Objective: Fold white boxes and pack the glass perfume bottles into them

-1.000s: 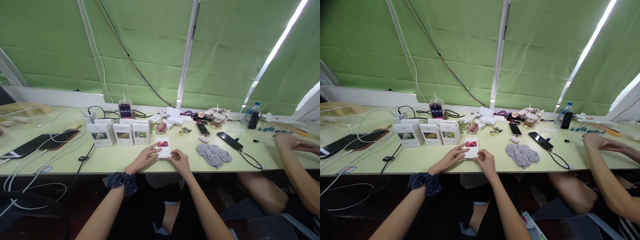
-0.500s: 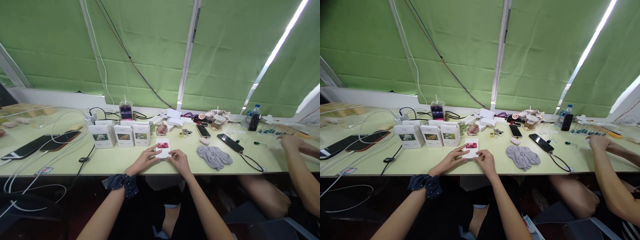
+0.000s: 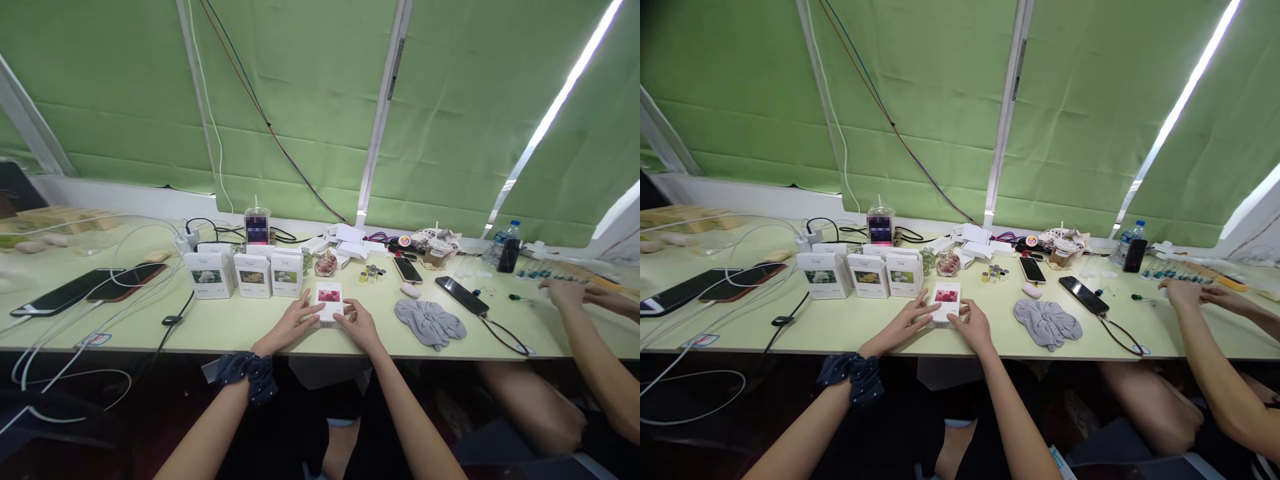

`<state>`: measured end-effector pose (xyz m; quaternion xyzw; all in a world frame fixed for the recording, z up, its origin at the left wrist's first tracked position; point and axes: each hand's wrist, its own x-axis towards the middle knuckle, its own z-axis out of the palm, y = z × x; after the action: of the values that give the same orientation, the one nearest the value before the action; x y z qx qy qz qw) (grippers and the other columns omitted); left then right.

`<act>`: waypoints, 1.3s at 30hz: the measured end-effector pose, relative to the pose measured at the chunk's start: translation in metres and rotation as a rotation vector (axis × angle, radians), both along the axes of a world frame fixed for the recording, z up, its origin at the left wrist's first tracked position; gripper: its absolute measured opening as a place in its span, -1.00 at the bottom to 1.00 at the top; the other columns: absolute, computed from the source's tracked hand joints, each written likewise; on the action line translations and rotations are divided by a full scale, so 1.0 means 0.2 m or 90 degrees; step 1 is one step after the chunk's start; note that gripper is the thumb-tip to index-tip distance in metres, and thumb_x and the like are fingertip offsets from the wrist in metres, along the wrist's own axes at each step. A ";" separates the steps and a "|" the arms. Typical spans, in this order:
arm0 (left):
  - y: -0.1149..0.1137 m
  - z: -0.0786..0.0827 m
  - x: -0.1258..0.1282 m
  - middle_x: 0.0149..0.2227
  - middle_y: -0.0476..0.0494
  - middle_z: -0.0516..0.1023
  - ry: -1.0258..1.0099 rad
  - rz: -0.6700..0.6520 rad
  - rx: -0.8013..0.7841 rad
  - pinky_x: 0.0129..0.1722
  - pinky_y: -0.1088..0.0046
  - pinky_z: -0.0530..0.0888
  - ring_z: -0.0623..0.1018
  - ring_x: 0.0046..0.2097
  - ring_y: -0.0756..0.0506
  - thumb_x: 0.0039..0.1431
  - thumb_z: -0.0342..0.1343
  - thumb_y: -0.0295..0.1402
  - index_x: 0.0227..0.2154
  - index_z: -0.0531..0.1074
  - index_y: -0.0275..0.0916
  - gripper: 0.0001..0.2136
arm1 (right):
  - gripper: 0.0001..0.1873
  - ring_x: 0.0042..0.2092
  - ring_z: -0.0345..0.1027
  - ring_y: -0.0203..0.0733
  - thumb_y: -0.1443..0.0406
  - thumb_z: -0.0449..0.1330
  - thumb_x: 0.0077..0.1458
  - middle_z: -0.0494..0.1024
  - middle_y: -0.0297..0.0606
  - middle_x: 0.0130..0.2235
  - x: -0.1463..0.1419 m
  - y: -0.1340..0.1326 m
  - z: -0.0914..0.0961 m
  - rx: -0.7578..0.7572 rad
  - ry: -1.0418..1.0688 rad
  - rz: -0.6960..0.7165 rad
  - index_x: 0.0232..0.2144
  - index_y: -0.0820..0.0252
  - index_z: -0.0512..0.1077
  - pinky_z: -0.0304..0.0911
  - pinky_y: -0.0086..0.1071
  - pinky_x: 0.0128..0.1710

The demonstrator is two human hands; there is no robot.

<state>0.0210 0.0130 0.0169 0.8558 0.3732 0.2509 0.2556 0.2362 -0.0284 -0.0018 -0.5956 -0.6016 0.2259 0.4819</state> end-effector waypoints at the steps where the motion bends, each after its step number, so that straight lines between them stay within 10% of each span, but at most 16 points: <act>1: 0.00 -0.01 0.00 0.33 -0.17 0.06 0.013 0.024 0.002 0.25 0.05 0.08 0.08 0.31 -0.32 0.21 -0.11 0.04 0.20 0.20 -0.06 -0.45 | -0.54 -0.54 0.31 -0.31 0.11 0.26 -0.08 0.54 -0.27 -0.32 0.00 0.00 0.00 -0.002 0.004 0.002 -0.12 0.17 0.40 0.28 -0.39 -0.46; 7: 0.03 -0.04 -0.01 0.27 -0.32 0.18 0.035 0.072 -0.027 0.23 0.06 0.10 0.13 0.29 -0.33 0.13 -0.04 0.10 0.31 -0.13 -0.19 -0.21 | -0.42 -0.51 0.32 -0.30 0.13 0.26 -0.09 0.56 -0.21 -0.22 -0.01 -0.03 -0.01 -0.008 0.034 0.022 0.00 0.17 0.31 0.30 -0.36 -0.40; 16: 0.00 -0.05 0.01 0.26 -0.30 0.19 0.088 0.074 0.082 0.22 0.11 0.17 0.19 0.27 -0.29 0.18 -0.01 -0.13 0.25 0.03 -0.24 -0.38 | -0.67 -0.44 0.33 -0.24 0.31 0.27 -0.09 0.53 -0.27 -0.41 -0.01 0.03 0.05 -0.057 -0.060 0.035 -0.19 0.26 0.43 0.26 -0.40 -0.41; 28: -0.01 -0.08 0.00 0.13 -0.28 0.32 0.104 0.091 0.188 0.15 0.10 0.29 0.30 0.19 -0.25 0.20 -0.02 -0.23 0.02 0.30 -0.21 -0.65 | -0.66 -0.10 0.40 -0.03 0.20 0.22 0.04 0.49 -0.09 -0.08 -0.11 0.46 0.13 -0.154 -0.259 -0.007 -0.13 0.24 0.39 0.24 -0.31 -0.22; 39: -0.02 -0.09 -0.01 0.16 -0.29 0.32 0.128 0.104 0.207 0.14 0.07 0.33 0.31 0.20 -0.27 0.23 -0.04 -0.23 0.03 0.35 -0.20 -0.66 | -0.56 -0.12 0.44 -0.01 0.20 0.35 -0.15 0.47 -0.02 -0.06 -0.06 0.54 0.25 -0.238 -0.413 0.012 -0.19 0.26 0.44 0.28 -0.35 -0.29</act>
<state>0.0188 0.0089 -0.0018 0.8735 0.4196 0.2409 0.0545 0.2240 0.0799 0.0475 -0.7084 -0.6769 0.1359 0.1466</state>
